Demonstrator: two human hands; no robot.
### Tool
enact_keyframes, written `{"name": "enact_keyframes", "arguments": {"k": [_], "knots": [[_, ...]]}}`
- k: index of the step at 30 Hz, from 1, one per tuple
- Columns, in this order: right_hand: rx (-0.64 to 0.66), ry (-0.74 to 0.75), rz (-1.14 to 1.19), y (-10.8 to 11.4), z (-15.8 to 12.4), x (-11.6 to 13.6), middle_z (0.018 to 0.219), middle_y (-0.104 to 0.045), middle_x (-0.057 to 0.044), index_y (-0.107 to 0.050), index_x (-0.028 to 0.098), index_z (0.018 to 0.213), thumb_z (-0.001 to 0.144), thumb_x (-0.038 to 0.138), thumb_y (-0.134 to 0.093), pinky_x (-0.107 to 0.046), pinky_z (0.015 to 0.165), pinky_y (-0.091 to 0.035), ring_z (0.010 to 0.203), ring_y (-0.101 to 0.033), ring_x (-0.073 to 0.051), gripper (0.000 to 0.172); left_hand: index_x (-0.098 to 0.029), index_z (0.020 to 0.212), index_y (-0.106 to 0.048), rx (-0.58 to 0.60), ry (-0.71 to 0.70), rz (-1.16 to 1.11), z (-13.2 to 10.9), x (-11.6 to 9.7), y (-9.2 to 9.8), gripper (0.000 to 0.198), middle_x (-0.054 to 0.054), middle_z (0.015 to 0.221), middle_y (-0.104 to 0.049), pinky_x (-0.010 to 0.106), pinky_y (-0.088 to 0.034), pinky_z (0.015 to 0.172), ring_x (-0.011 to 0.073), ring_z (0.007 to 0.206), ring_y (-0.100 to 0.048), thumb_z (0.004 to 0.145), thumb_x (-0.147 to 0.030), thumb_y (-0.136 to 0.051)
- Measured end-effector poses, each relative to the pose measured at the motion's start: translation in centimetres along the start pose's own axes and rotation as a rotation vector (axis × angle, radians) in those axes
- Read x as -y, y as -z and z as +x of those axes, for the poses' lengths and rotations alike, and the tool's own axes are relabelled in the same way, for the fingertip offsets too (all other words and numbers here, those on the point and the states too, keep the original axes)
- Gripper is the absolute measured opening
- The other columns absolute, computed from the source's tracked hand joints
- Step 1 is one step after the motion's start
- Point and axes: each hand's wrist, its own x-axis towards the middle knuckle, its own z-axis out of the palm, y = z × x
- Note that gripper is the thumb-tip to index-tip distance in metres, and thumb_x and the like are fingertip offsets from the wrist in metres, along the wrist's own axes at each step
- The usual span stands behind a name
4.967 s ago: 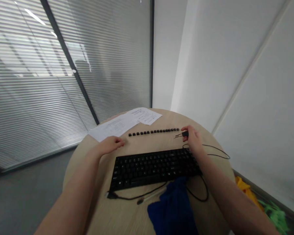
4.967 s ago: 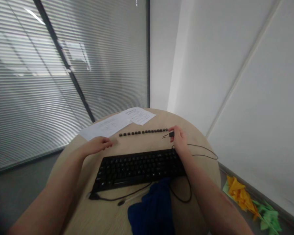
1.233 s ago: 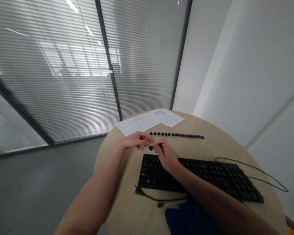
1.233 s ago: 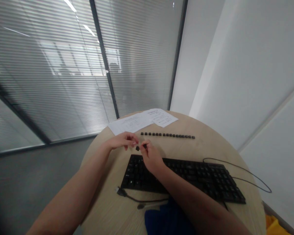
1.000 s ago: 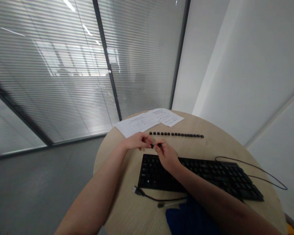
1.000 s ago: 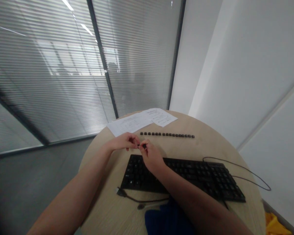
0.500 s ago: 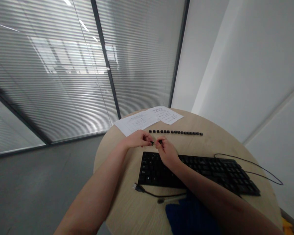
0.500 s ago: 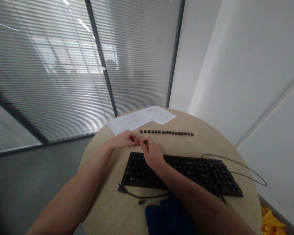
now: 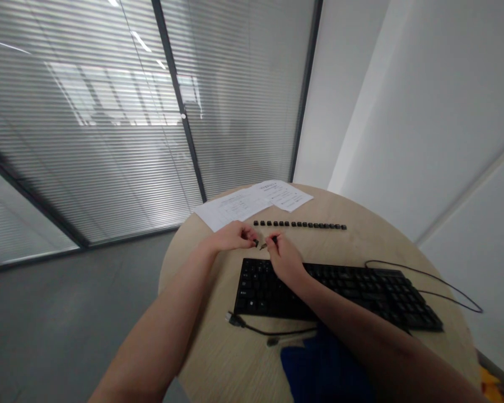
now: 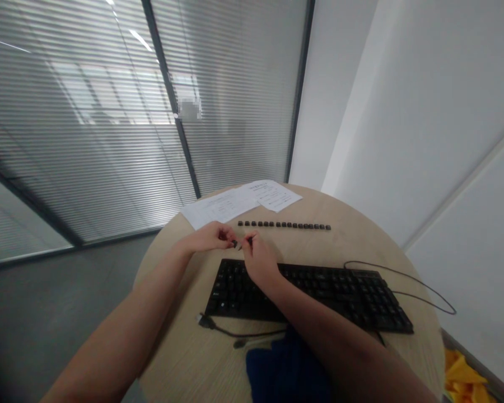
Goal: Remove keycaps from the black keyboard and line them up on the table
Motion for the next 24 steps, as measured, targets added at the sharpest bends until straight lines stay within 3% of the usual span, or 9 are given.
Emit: {"name": "enact_keyframes", "arguments": {"k": [5, 12, 16, 24], "knots": [[0.0, -0.052, 0.067, -0.2, 0.3, -0.5, 0.075, -0.062, -0.001, -0.056, 0.019, 0.101, 0.102, 0.036, -0.043, -0.027, 0.063, -0.04, 0.066, -0.059, -0.017, 0.022, -0.014, 0.091, -0.071, -0.168, 0.051, -0.101, 0.2, 2.2, 1.1, 0.03, 0.001, 0.07, -0.066, 0.025, -0.046, 0.062, 0.0132, 0.063, -0.058, 0.072, -0.037, -0.069], [0.02, -0.018, 0.09, -0.3, 0.1, -0.1, 0.078, -0.063, 0.0, -0.057, 0.02, 0.101, 0.102, 0.038, -0.042, -0.026, 0.062, -0.039, 0.065, -0.057, -0.015, 0.023, -0.019, 0.1, -0.078, -0.419, 0.126, 0.384, 1.7, 5.9, 0.3, 0.03, 0.006, 0.097, -0.075, 0.033, -0.051, 0.085, 0.0226, 0.089, -0.066, 0.079, -0.035, -0.064], [0.017, 0.004, 0.074, -0.3, 0.0, 0.0, 0.074, -0.062, 0.0, -0.058, 0.02, 0.099, 0.101, 0.037, -0.045, -0.026, 0.062, -0.038, 0.064, -0.057, -0.015, 0.022, -0.022, 0.1, -0.079, -0.451, 0.11, 0.501, 2.1, 7.6, 0.4, 0.027, 0.006, 0.105, -0.075, 0.035, -0.048, 0.097, 0.0255, 0.103, -0.065, 0.081, -0.034, -0.065], [0.025, 0.012, 0.074, -0.2, 0.1, 0.2, 0.074, -0.061, 0.0, -0.059, 0.02, 0.097, 0.099, 0.036, -0.047, -0.026, 0.063, -0.039, 0.064, -0.056, -0.015, 0.02, -0.022, 0.101, -0.079, -0.458, 0.084, 0.584, 2.4, 8.7, 0.3, 0.025, 0.008, 0.112, -0.073, 0.035, -0.048, 0.098, 0.0247, 0.105, -0.065, 0.085, -0.033, -0.063]]}}
